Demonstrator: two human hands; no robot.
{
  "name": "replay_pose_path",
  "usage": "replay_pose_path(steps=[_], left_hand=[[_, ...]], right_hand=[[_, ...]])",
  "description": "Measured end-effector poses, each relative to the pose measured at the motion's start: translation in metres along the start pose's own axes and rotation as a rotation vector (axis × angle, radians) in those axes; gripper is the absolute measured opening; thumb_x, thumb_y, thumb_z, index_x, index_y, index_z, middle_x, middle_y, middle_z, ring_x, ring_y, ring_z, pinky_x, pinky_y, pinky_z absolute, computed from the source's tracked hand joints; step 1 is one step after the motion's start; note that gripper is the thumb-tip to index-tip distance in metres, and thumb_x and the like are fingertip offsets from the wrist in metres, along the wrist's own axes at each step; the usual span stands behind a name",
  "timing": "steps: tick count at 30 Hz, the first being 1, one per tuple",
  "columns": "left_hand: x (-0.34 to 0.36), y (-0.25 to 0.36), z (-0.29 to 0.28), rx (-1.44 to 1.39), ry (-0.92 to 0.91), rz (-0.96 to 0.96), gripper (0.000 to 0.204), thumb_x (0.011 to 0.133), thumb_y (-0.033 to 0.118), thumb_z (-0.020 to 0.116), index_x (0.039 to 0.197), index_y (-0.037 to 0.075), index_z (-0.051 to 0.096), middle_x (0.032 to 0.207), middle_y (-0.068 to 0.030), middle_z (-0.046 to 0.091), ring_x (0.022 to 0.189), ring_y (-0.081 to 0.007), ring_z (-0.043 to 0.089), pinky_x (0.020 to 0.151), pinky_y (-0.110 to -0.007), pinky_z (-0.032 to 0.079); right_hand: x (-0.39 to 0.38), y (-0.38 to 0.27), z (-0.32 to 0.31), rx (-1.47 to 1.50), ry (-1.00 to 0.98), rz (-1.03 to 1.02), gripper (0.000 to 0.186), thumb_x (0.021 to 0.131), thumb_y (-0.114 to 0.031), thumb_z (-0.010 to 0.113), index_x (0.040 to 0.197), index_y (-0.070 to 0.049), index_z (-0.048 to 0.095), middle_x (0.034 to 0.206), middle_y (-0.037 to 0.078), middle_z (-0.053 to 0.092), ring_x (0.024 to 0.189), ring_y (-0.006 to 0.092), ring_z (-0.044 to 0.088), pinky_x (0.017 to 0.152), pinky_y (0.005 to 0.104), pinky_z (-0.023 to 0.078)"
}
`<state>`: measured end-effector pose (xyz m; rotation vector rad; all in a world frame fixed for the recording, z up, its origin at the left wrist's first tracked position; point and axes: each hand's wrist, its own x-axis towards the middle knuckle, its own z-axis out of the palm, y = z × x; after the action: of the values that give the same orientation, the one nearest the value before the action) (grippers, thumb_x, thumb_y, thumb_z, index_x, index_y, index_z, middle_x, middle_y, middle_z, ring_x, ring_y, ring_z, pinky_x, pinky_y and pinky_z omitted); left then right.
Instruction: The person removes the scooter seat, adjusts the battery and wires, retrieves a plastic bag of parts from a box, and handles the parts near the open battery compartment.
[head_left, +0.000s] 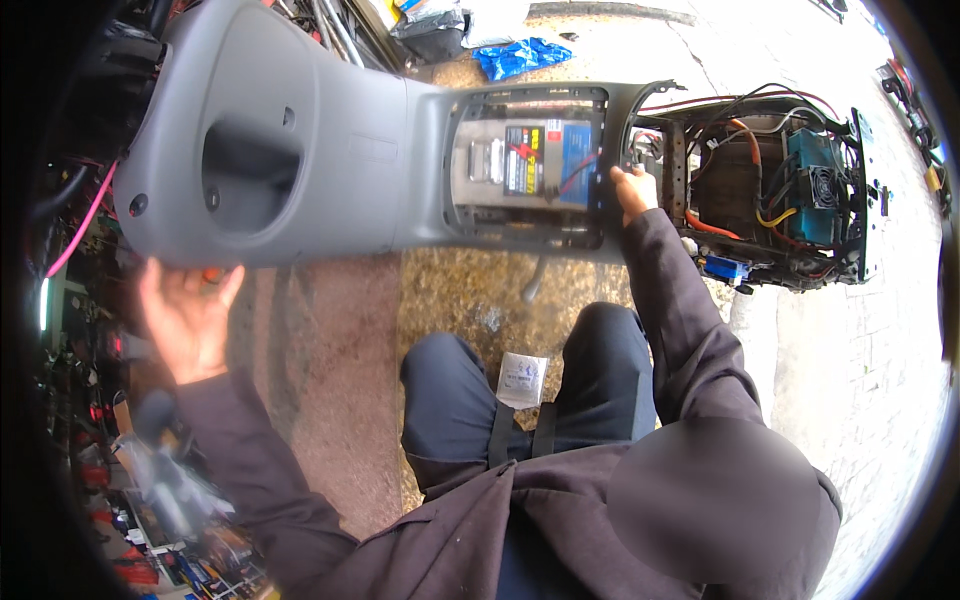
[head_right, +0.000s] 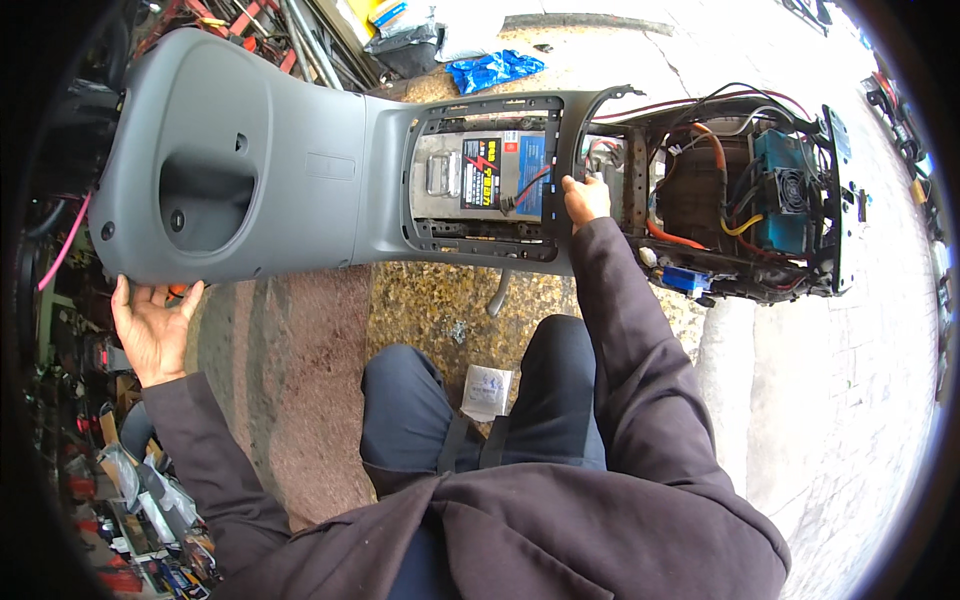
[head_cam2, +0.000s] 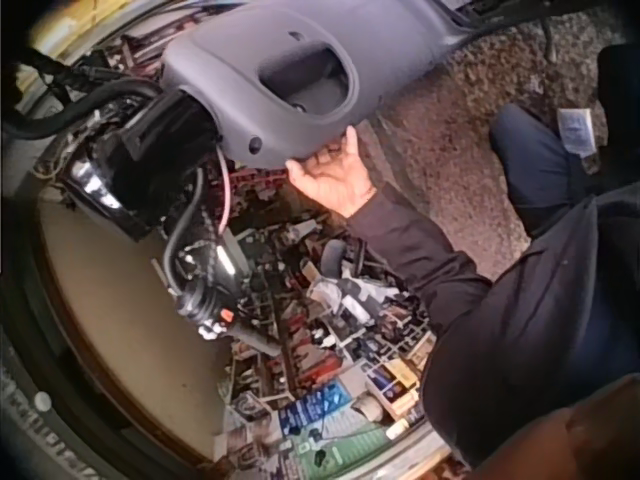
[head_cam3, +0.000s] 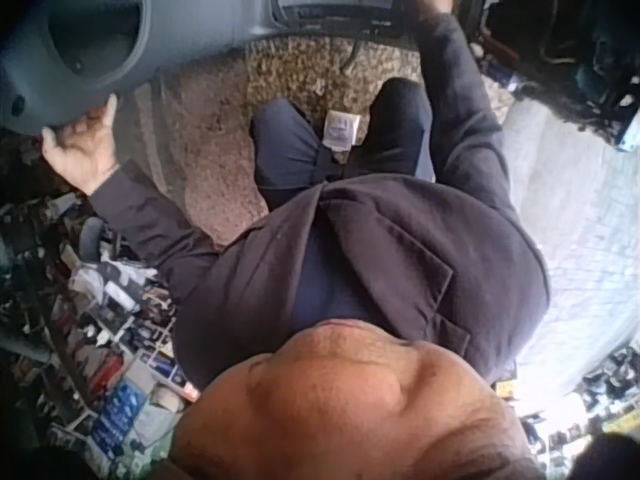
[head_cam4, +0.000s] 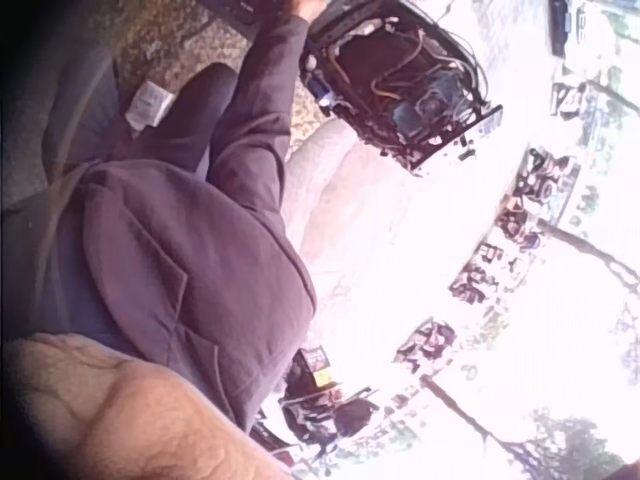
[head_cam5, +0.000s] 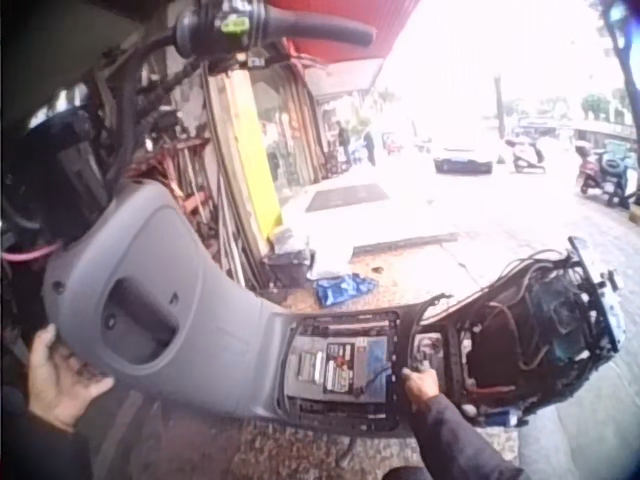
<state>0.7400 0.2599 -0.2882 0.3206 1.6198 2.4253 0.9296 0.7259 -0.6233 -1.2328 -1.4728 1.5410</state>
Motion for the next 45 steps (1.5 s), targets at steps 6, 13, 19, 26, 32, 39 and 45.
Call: replay_pose_path(steps=[6,13,19,26,32,39,45], left_hand=[[-0.003,0.000,0.010,0.044,0.028,0.007,0.052,0.092,0.040,0.059,0.132,0.009,0.048,0.121,-0.0099,0.049,0.104,-0.0264,0.048,0.101,-0.060,0.040],[0.001,0.005,0.003,0.050,-0.028,0.000,0.051,0.094,0.039,0.057,0.135,0.011,0.046,0.128,-0.0098,0.047,0.115,-0.0272,0.044,0.100,-0.060,0.040],[0.004,0.003,-0.003,0.039,-0.029,-0.011,0.049,0.095,0.038,0.056,0.135,0.013,0.046,0.130,-0.0089,0.046,0.118,-0.0267,0.043,0.100,-0.060,0.040],[0.005,0.003,-0.015,0.054,-0.133,0.030,0.046,0.096,0.038,0.059,0.130,0.008,0.050,0.128,-0.0093,0.049,0.123,-0.0261,0.043,0.105,-0.058,0.036],[0.004,-0.002,-0.015,0.110,-0.134,0.083,0.036,0.097,0.035,0.059,0.124,0.011,0.056,0.126,-0.0062,0.053,0.122,-0.0223,0.046,0.103,-0.058,0.039],[0.004,-0.009,-0.016,0.089,-0.148,0.100,0.033,0.097,0.031,0.061,0.124,0.012,0.057,0.128,-0.0042,0.053,0.124,-0.0191,0.045,0.104,-0.057,0.041],[-0.003,-0.028,-0.018,0.174,-0.082,0.259,0.047,0.098,0.027,0.058,0.136,0.004,0.046,0.139,-0.0122,0.045,0.126,-0.0322,0.046,0.104,-0.055,0.042]], right_hand=[[0.009,0.010,-0.001,0.018,-0.032,0.022,0.041,0.085,-0.014,0.067,0.116,0.010,0.056,0.096,0.010,0.063,0.089,0.0163,0.056,0.079,0.0306,0.045],[0.008,0.002,0.005,-0.149,0.017,-0.053,0.040,0.085,-0.017,0.067,0.113,0.010,0.057,0.097,0.013,0.064,0.088,0.0192,0.057,0.077,0.0331,0.046],[0.001,0.003,-0.003,-0.053,-0.057,0.047,0.045,0.086,-0.019,0.066,0.119,0.011,0.055,0.105,0.016,0.063,0.098,0.0239,0.059,0.083,0.0356,0.047],[0.018,0.013,0.000,-0.112,0.024,-0.011,0.036,0.082,-0.016,0.065,0.103,0.013,0.060,0.090,0.016,0.064,0.083,0.0221,0.060,0.073,0.0369,0.048],[0.027,0.024,0.004,0.008,0.010,-0.071,0.036,0.080,-0.015,0.067,0.101,0.014,0.063,0.088,0.017,0.066,0.083,0.0235,0.062,0.075,0.0356,0.049],[0.024,0.016,0.004,-0.077,-0.046,0.034,0.038,0.085,-0.012,0.065,0.116,0.009,0.055,0.097,0.012,0.061,0.087,0.0191,0.056,0.077,0.0336,0.046],[0.005,-0.004,-0.006,-0.143,-0.090,0.017,0.040,0.086,-0.016,0.064,0.116,0.009,0.055,0.100,0.015,0.062,0.090,0.0218,0.057,0.078,0.0349,0.047]])
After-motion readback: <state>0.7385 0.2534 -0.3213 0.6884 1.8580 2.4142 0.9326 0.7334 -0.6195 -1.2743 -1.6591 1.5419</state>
